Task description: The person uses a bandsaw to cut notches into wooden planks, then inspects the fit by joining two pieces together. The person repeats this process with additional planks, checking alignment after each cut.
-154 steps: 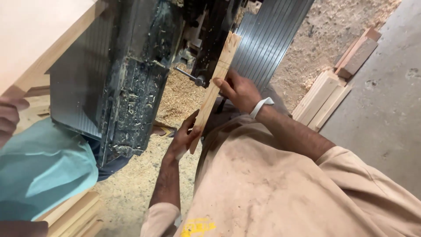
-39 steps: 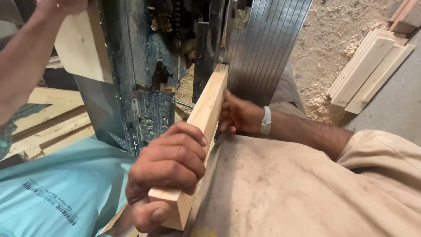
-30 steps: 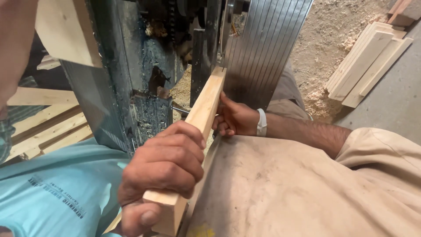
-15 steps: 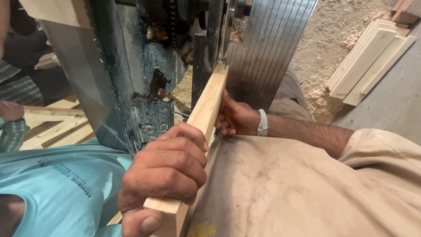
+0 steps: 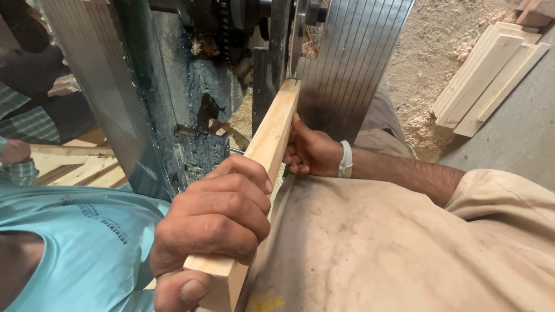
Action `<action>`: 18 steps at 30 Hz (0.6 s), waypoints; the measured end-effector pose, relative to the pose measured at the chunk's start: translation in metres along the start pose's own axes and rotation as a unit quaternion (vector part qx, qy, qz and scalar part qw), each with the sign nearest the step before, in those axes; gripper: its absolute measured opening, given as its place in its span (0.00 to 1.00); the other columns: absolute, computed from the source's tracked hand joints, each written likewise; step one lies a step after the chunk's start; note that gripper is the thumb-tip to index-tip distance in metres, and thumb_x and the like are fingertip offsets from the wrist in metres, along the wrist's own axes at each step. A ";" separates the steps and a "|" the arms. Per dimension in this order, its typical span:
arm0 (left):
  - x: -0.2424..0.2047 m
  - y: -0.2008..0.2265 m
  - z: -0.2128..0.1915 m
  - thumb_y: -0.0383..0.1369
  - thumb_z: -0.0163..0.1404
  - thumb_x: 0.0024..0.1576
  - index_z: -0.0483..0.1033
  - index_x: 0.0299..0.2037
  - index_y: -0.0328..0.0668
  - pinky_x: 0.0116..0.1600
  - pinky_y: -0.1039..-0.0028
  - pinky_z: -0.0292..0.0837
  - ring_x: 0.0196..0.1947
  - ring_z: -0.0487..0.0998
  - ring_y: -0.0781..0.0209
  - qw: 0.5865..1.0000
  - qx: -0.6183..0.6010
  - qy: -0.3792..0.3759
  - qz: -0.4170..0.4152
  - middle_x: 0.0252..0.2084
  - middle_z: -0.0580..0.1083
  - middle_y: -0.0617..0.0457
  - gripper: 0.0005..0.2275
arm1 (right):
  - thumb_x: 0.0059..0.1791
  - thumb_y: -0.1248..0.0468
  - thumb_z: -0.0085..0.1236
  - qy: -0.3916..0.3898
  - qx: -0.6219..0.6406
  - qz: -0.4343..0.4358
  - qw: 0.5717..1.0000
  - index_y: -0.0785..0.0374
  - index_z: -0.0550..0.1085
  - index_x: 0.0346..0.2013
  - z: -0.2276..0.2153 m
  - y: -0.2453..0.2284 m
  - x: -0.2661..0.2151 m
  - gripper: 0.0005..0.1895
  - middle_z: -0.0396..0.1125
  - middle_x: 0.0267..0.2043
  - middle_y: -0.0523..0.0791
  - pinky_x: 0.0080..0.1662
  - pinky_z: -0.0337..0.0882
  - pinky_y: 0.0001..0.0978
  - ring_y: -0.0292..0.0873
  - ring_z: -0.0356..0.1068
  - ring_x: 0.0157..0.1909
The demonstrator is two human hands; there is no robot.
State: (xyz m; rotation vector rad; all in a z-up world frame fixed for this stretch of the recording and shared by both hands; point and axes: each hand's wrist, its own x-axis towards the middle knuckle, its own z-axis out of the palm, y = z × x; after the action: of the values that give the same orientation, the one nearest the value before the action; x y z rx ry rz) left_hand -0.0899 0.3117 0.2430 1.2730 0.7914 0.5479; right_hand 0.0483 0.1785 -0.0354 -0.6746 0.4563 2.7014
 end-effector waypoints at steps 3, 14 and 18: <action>0.004 -0.001 -0.002 0.49 0.38 0.56 0.75 0.24 0.36 0.50 0.49 0.72 0.26 0.77 0.52 1.000 -0.001 -0.005 0.011 0.23 0.75 0.45 0.23 | 0.50 0.25 0.27 0.005 0.004 0.002 1.000 0.59 0.70 0.48 0.002 -0.001 0.000 0.43 0.67 0.28 0.42 0.24 0.59 0.23 0.35 0.65 0.24; 0.006 0.003 0.000 0.48 0.40 0.56 0.75 0.24 0.36 0.50 0.50 0.73 0.27 0.76 0.52 1.000 -0.003 0.009 0.004 0.23 0.74 0.46 0.22 | 0.51 0.26 0.29 0.023 -0.007 -0.020 1.000 0.60 0.71 0.48 0.007 -0.008 -0.003 0.43 0.66 0.28 0.42 0.25 0.59 0.24 0.35 0.63 0.24; 0.009 0.004 -0.001 0.49 0.39 0.56 0.75 0.23 0.37 0.49 0.51 0.73 0.26 0.77 0.53 1.000 0.005 0.008 0.000 0.23 0.74 0.46 0.22 | 0.51 0.27 0.29 0.027 -0.001 -0.022 0.999 0.60 0.71 0.48 0.009 -0.010 -0.004 0.42 0.66 0.27 0.41 0.25 0.59 0.24 0.36 0.62 0.24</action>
State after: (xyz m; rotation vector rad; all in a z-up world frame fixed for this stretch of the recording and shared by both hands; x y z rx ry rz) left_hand -0.0853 0.3200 0.2446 1.2796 0.8091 0.5556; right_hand 0.0516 0.1903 -0.0280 -0.7505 0.4461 2.6481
